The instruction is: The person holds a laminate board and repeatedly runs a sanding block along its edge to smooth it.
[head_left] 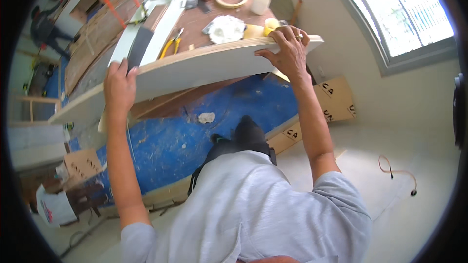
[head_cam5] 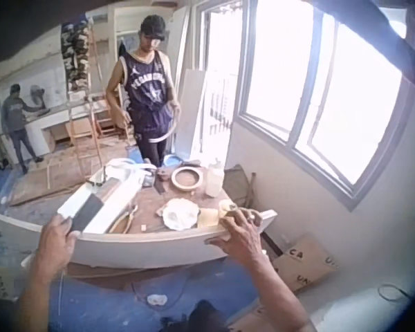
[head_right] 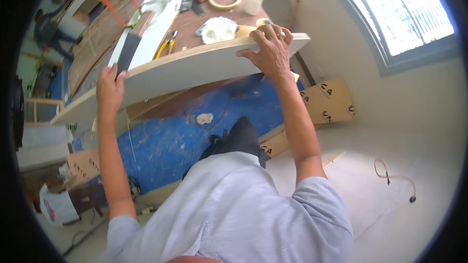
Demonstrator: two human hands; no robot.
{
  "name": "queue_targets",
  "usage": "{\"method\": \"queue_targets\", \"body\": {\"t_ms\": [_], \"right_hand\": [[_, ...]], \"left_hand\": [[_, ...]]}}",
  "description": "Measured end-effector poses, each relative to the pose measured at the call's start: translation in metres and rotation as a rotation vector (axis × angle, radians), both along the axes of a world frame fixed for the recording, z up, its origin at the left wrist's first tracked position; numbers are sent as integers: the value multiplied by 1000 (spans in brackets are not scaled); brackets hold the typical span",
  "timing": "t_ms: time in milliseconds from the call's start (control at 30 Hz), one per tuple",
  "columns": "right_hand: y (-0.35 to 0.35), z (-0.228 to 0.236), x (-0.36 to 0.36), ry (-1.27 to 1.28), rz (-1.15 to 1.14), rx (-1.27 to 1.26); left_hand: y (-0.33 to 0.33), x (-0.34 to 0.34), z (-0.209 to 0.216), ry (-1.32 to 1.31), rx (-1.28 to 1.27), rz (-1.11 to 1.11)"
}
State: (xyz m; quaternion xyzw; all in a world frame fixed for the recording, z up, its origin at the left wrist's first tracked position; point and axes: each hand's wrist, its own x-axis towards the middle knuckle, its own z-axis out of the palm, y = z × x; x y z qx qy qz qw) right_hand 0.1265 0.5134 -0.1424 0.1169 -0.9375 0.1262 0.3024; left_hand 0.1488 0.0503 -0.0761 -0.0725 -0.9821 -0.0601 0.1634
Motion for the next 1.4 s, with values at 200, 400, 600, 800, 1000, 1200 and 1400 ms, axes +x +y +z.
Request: {"method": "queue_targets", "body": {"t_ms": [200,400,600,800,1000,1200,1400], "right_hand": [[67,-7,-6,216,-36,-447],[141,-71,-27,-344,490,-1328],[129,-73,-40,-471,489,-1292],[121,-82,-35,-395,600,-1500],[135,-81,-41,-336,582,-1266],[132,-67,-39,-339,604,-1252],[130,-109,-40,-307,583,-1167]], "left_hand": [[10,-2,-4,58,-41,-35],[10,-7,-3,37,20,-67],[99,-10,-12,123,-27,-163],[451,-27,-2,-27,33,-394],[386,-27,1,-40,-67,-354],[299,-12,1,-18,22,-154],[534,-42,-8,-12,20,-425]]}}
